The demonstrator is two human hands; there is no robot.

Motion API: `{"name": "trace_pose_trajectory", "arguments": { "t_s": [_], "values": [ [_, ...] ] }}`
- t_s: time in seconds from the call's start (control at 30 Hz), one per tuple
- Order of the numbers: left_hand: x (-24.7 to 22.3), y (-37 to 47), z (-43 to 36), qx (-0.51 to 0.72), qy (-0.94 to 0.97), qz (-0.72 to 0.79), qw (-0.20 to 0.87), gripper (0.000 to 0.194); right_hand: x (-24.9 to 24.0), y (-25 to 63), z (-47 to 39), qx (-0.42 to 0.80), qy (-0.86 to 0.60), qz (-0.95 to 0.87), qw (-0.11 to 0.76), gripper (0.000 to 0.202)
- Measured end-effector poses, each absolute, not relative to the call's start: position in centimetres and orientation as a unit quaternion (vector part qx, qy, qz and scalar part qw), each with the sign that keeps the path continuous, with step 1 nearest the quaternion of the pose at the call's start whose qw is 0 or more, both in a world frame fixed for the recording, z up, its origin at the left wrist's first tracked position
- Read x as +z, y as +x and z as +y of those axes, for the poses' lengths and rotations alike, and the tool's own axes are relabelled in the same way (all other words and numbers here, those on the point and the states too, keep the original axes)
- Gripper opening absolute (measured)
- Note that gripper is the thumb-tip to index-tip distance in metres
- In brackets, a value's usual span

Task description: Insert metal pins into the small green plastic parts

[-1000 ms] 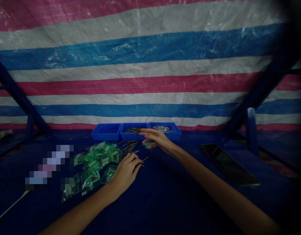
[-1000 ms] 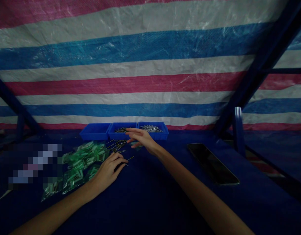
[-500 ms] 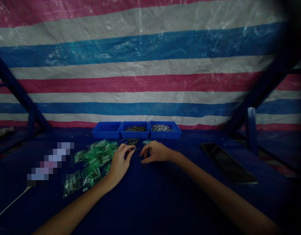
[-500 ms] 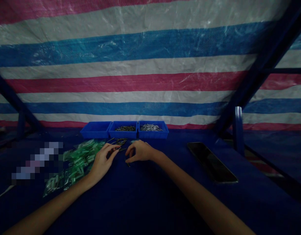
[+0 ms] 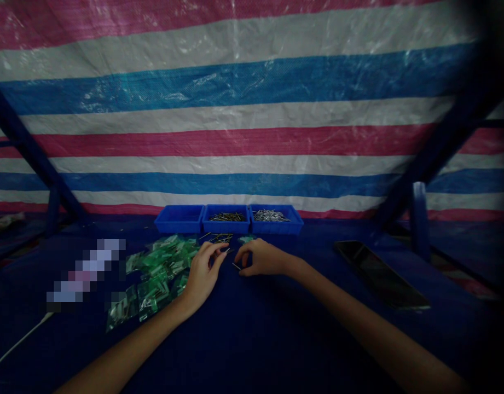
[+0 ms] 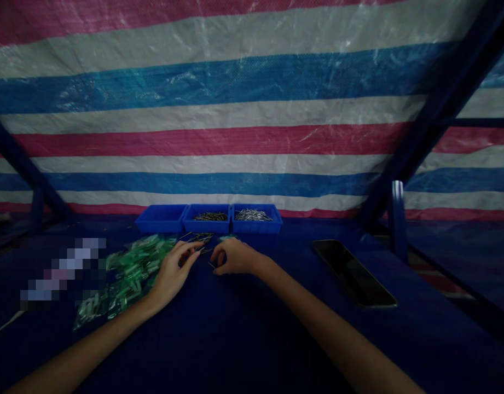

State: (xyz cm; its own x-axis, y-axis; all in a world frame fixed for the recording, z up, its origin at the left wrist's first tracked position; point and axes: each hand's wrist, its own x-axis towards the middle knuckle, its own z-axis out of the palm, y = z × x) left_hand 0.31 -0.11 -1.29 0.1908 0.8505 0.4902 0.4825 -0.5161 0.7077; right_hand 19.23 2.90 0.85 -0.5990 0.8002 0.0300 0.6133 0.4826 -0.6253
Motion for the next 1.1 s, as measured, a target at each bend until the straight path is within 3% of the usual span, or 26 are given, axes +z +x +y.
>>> {"name": "trace_pose_trajectory", "arguments": {
  "t_s": [0.2, 0.5, 0.63, 0.87, 1.1],
  "values": [
    [-1.0, 0.4, -0.2, 0.435, 0.746, 0.452, 0.223, 0.023, -0.3, 18.9, 3.4, 0.283, -0.443, -0.824, 0.210, 0.016],
    [-0.9, 0.4, -0.3, 0.419, 0.760, 0.433, 0.243, 0.020, -1.7, 18.0, 3.7, 0.239, -0.456, -0.787, 0.341, 0.024],
    [-1.0, 0.4, -0.2, 0.436, 0.748, 0.438, 0.241, 0.016, -1.1, 17.6, 3.1, 0.272, -0.464, -0.751, 0.383, 0.021],
    [-1.4, 0.2, 0.2, 0.485, 0.702, 0.458, 0.250, 0.018, -0.8, 16.3, 1.9, 0.396, -0.431, -0.705, 0.401, 0.040],
    [-1.3, 0.2, 0.1, 0.510, 0.677, 0.462, 0.260, 0.020, -1.4, 16.1, 1.6, 0.485, -0.399, -0.656, 0.418, 0.031]
  ]
}}
